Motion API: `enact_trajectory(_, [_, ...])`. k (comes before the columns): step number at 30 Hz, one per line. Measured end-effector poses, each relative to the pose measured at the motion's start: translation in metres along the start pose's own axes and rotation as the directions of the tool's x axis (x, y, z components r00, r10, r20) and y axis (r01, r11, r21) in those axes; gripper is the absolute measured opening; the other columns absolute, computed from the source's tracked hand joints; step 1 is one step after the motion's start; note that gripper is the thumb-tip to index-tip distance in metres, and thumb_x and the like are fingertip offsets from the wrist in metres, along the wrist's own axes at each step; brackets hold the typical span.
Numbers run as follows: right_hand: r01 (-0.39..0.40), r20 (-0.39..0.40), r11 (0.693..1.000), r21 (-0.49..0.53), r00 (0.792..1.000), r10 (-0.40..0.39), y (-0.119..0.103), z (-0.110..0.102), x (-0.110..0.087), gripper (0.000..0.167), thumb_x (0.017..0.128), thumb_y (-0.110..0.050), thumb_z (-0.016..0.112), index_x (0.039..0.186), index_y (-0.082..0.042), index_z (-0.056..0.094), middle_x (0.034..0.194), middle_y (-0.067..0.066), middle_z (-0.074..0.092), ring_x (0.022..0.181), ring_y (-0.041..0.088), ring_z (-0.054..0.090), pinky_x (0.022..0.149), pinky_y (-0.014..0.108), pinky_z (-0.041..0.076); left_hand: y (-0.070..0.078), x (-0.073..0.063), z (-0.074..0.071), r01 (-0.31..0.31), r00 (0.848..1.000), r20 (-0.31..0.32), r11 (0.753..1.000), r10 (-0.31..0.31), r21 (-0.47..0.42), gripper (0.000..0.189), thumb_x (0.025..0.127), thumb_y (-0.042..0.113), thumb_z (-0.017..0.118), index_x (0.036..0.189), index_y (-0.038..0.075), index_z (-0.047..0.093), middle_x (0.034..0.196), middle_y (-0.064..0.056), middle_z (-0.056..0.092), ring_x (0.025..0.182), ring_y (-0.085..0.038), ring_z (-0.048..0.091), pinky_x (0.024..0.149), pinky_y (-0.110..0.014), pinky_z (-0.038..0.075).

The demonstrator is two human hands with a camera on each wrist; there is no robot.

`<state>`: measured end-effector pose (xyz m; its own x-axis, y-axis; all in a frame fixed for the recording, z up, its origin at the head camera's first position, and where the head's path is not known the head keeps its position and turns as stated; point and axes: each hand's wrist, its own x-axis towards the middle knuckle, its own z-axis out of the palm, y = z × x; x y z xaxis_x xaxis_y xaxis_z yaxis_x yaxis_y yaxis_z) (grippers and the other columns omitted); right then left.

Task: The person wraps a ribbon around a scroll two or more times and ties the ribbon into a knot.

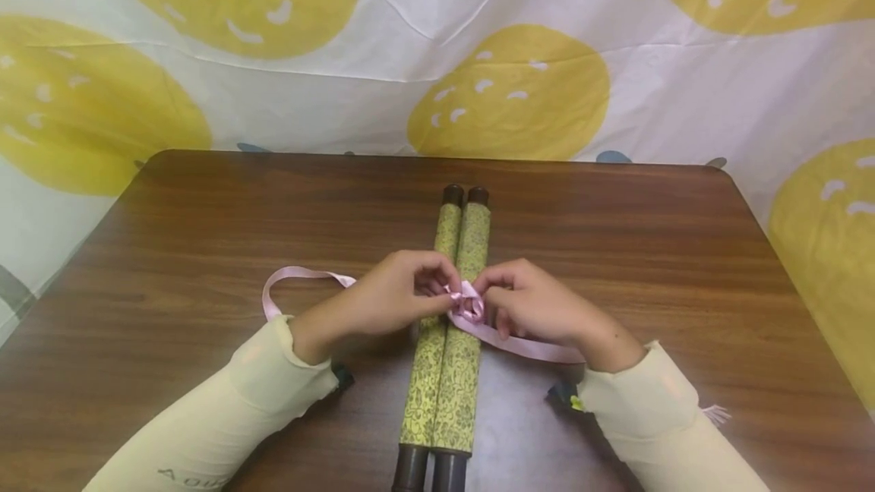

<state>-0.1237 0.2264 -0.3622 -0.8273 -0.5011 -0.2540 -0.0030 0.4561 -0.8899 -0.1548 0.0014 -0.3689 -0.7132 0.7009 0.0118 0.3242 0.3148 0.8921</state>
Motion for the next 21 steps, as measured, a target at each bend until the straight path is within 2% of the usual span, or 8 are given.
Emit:
enact_trajectory(5, [0.008, -0.021, 0.998, -0.056, 1.000, -0.010, 0.002, 0.000, 0.002, 0.017, 0.098, -0.007, 0.053, 0.104, -0.003, 0.068, 0.073, 0.009, 0.065, 0.050, 0.010, 0.053, 0.043, 0.023, 0.042, 0.001, 0.000, -0.001, 0.007, 1.000, 0.010, 1.000, -0.007, 0.008, 0.008, 0.089, 0.004, 0.072, 0.095, 0.005, 0.067, 0.095, -0.008, 0.072, 0.085, -0.009, 0.067, 0.081, -0.019, 0.056])
enact_trajectory(10, [-0.013, -0.044, 0.994, -0.106, 0.999, 0.009, 0.000, -0.001, 0.000, 0.017, 0.096, -0.007, 0.053, 0.104, -0.007, 0.068, 0.080, 0.012, 0.066, 0.054, 0.013, 0.056, 0.046, 0.025, 0.046, 0.001, -0.001, -0.001, 0.009, 1.000, 0.009, 1.000, -0.009, 0.005, 0.007, 0.089, 0.003, 0.071, 0.094, 0.005, 0.066, 0.094, -0.008, 0.071, 0.084, -0.009, 0.066, 0.080, -0.019, 0.056])
enact_trajectory(13, [0.002, -0.091, 0.981, -0.194, 0.996, -0.020, -0.005, 0.000, -0.004, 0.005, 0.093, -0.011, 0.061, 0.097, -0.011, 0.064, 0.078, 0.008, 0.064, 0.056, 0.015, 0.057, 0.049, 0.027, 0.049, 0.002, -0.001, -0.002, 0.016, 1.000, 0.002, 1.000, -0.016, 0.006, 0.008, 0.088, 0.001, 0.070, 0.093, 0.005, 0.065, 0.092, -0.008, 0.070, 0.084, -0.009, 0.065, 0.079, -0.020, 0.056])
enact_trajectory(14, [0.016, -0.107, 0.968, -0.249, 0.993, -0.044, -0.006, 0.000, -0.006, 0.003, 0.091, -0.013, 0.065, 0.093, -0.012, 0.063, 0.077, 0.005, 0.063, 0.056, 0.014, 0.056, 0.051, 0.027, 0.049, 0.002, -0.001, -0.002, 0.019, 1.000, -0.001, 1.000, -0.019, 0.009, 0.008, 0.088, 0.001, 0.070, 0.093, 0.005, 0.065, 0.092, -0.007, 0.070, 0.084, -0.009, 0.064, 0.079, -0.020, 0.056])
enact_trajectory(16, [0.032, -0.124, 0.922, -0.386, 0.988, -0.087, -0.010, 0.003, -0.009, 0.015, 0.087, -0.021, 0.073, 0.083, -0.016, 0.059, 0.071, -0.002, 0.061, 0.055, 0.011, 0.054, 0.051, 0.025, 0.047, 0.001, -0.001, -0.001, 0.028, 1.000, -0.005, 0.999, -0.028, 0.018, 0.009, 0.088, 0.001, 0.069, 0.092, 0.006, 0.064, 0.091, -0.006, 0.069, 0.083, -0.009, 0.063, 0.078, -0.020, 0.055])
enact_trajectory(19, [0.044, -0.112, 0.817, -0.575, 0.985, -0.132, -0.014, 0.011, -0.013, 0.025, 0.081, -0.032, 0.081, 0.076, -0.020, 0.059, 0.063, -0.009, 0.054, 0.054, 0.005, 0.046, 0.050, 0.023, 0.041, 0.001, -0.001, -0.001, 0.036, 0.999, -0.007, 0.999, -0.035, 0.029, 0.009, 0.088, 0.001, 0.069, 0.093, 0.006, 0.064, 0.091, -0.006, 0.068, 0.083, -0.009, 0.062, 0.078, -0.019, 0.054])
enact_trajectory(21, [0.044, -0.096, 0.765, -0.643, 0.986, -0.137, -0.017, 0.016, -0.014, 0.025, 0.080, -0.036, 0.081, 0.076, -0.021, 0.062, 0.062, -0.011, 0.053, 0.054, 0.004, 0.045, 0.049, 0.022, 0.039, 0.001, -0.001, -0.001, 0.035, 0.999, -0.005, 0.999, -0.035, 0.033, 0.008, 0.088, 0.001, 0.069, 0.093, 0.006, 0.064, 0.091, -0.006, 0.068, 0.082, -0.008, 0.062, 0.077, -0.019, 0.054])
